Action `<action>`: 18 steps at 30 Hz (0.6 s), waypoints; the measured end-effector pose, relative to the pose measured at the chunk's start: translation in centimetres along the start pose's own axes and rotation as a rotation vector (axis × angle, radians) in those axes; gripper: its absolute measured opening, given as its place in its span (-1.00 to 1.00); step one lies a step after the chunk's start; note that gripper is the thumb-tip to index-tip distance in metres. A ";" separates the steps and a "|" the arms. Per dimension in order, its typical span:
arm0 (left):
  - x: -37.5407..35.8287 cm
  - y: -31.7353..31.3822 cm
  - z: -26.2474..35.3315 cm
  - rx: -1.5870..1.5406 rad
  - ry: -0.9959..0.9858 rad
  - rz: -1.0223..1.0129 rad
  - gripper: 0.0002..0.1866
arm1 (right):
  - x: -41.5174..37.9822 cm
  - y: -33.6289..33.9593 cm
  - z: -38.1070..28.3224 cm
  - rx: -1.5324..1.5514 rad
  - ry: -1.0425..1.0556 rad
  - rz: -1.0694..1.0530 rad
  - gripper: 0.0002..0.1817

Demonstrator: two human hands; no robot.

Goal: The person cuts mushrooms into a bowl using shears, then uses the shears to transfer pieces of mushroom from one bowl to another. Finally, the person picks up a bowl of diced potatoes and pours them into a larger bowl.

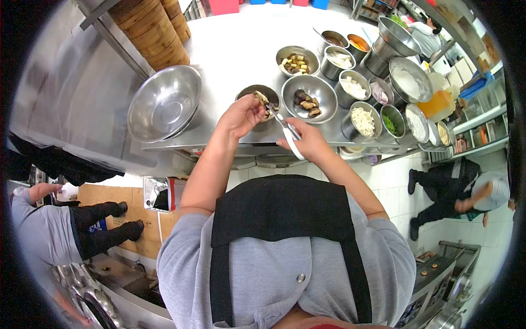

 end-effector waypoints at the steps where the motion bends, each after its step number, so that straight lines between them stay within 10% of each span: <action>1: -0.1 0.0 0.0 0.003 -0.003 -0.004 -0.94 | -0.2 0.0 -0.3 -0.017 -0.023 -0.011 -0.32; 18: -1.5 -0.9 -0.6 -0.006 0.097 -0.038 -0.91 | -0.5 -0.3 -1.3 0.014 -0.045 -0.113 -0.27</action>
Point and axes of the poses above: each hand's wrist, its own x-axis towards the middle knuckle, its own y-axis out of the back of the hand, z = x × y, the point moved 6 cm from there along x, towards the middle knuckle, and after that the axes turned 9 degrees about -z, right-handed, at the moved point
